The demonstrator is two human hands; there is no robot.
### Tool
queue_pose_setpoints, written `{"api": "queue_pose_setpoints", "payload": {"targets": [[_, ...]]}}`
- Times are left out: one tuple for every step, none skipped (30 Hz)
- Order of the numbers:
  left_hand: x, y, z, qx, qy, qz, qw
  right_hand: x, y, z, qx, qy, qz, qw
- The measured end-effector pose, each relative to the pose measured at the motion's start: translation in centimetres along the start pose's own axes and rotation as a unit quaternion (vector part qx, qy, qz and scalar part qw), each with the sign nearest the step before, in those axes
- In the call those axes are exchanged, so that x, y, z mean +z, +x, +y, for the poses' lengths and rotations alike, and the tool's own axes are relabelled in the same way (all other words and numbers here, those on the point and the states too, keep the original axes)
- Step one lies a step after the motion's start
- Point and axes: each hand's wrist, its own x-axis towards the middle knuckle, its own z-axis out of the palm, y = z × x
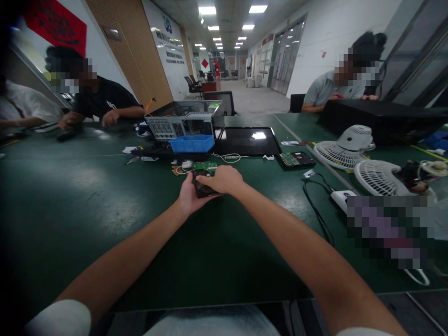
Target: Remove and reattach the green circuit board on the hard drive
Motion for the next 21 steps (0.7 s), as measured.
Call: {"api": "queue_pose_setpoints", "payload": {"targets": [[-0.4, -0.3, 0.6, 0.002, -0.007, -0.003, 1.0, -0.2, 0.1, 0.2, 0.0, 0.009, 0.011, 1.0], [-0.9, -0.6, 1.2, 0.007, -0.012, -0.008, 1.0, -0.4, 0.2, 0.5, -0.003, 0.02, 0.014, 1.0], [-1.3, -0.9, 1.9, 0.009, -0.012, -0.015, 1.0, -0.6, 0.3, 1.0, -0.004, 0.027, 0.019, 0.999], [-1.7, -1.3, 2.7, 0.01, -0.01, -0.026, 1.0, -0.7, 0.5, 1.7, -0.003, 0.025, 0.019, 1.0], [-2.2, -1.8, 3.5, 0.013, -0.006, -0.037, 0.999, -0.7, 0.7, 2.6, -0.002, 0.015, 0.017, 1.0], [-2.6, -2.3, 4.4, 0.022, 0.0, -0.039, 0.999, -0.6, 0.9, 3.7, 0.007, 0.001, 0.012, 1.0], [-3.2, -2.8, 5.4, 0.032, 0.009, -0.024, 0.999, -0.3, 1.1, 4.9, 0.024, -0.015, 0.005, 1.0], [-3.7, -3.4, 6.4, 0.042, 0.021, 0.003, 0.999, 0.1, 1.3, 6.3, 0.051, -0.033, 0.003, 0.998], [-4.4, -3.9, 7.4, 0.06, 0.033, 0.031, 0.997, 0.7, 1.5, 7.6, 0.079, -0.046, -0.003, 0.996], [-5.1, -4.5, 8.5, 0.076, 0.044, 0.058, 0.994, 1.3, 1.6, 8.9, 0.105, -0.054, -0.012, 0.993], [-5.9, -5.1, 9.6, 0.09, 0.054, 0.087, 0.991, 1.9, 1.7, 10.0, 0.128, -0.062, -0.019, 0.99], [-6.8, -5.7, 10.8, 0.101, 0.064, 0.113, 0.986, 2.5, 1.7, 11.0, 0.141, -0.071, -0.016, 0.987], [-7.7, -6.3, 11.9, 0.112, 0.076, 0.133, 0.982, 3.1, 1.7, 11.7, 0.146, -0.077, -0.011, 0.986], [-8.7, -6.9, 13.1, 0.122, 0.092, 0.145, 0.978, 3.6, 1.6, 12.2, 0.146, -0.08, -0.011, 0.986], [-9.6, -7.6, 14.2, 0.127, 0.108, 0.155, 0.974, 3.9, 1.6, 12.5, 0.139, -0.083, -0.005, 0.987], [-10.4, -8.2, 15.3, 0.137, 0.124, 0.172, 0.968, 4.2, 1.5, 12.6, 0.134, -0.088, -0.002, 0.987], [-11.2, -8.9, 16.5, 0.141, 0.136, 0.193, 0.961, 4.4, 1.4, 12.7, 0.125, -0.092, 0.001, 0.988], [-11.9, -9.5, 17.6, 0.14, 0.148, 0.214, 0.955, 4.5, 1.3, 12.6, 0.118, -0.098, 0.006, 0.988], [-12.5, -10.0, 18.6, 0.138, 0.161, 0.235, 0.949, 4.5, 1.2, 12.5, 0.112, -0.103, 0.011, 0.988], [-13.0, -10.6, 19.6, 0.14, 0.176, 0.245, 0.943, 4.6, 1.2, 12.4, 0.108, -0.108, 0.016, 0.988], [-13.5, -11.0, 20.6, 0.139, 0.19, 0.254, 0.938, 4.6, 1.1, 12.4, 0.107, -0.111, 0.02, 0.988]]}}
